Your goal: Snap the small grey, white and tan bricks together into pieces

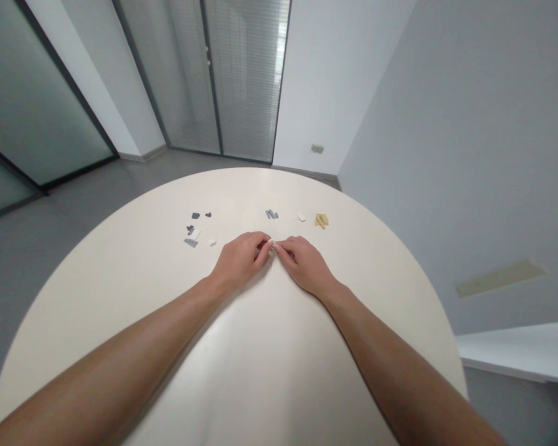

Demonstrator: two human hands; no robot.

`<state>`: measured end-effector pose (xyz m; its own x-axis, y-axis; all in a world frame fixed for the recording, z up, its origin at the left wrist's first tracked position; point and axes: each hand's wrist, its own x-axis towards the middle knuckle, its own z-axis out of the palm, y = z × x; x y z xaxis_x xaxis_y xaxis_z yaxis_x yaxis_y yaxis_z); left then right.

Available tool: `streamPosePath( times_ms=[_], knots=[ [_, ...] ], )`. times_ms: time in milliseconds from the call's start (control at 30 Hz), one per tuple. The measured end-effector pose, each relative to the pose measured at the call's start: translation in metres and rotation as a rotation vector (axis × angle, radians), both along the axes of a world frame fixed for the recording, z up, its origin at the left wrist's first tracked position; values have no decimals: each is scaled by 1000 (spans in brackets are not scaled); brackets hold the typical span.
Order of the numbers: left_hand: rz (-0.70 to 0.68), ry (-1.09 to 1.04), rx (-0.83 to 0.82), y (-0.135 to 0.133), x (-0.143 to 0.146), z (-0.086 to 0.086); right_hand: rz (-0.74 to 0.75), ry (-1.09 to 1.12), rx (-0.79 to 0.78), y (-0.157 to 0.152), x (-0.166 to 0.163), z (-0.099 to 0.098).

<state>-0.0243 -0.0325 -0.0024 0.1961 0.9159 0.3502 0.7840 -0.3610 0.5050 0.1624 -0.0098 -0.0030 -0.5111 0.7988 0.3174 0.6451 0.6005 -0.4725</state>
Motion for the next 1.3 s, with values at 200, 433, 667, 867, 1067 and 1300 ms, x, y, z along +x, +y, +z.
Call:
streamPosePath(
  times_ms=[200,433,667,867,1067,1300],
  knots=[
    [-30,-4,-13,0,0,0,0,7,-10,0,-1,0],
    [-41,-22,-49,0,-1,0,-12,206,-58,-4,0,4],
    [-78,-77,-42,2,-1,0,-48,243,-23,-4,2,4],
    [-53,-112,-6,2,-1,0,-90,269,-38,-2,2,4],
    [-49,-114,43,3,-3,-4,-86,271,-1,-1,2,4],
    [-57,-109,58,3,-3,-2,-54,239,38,-2,1,4]
  ],
)
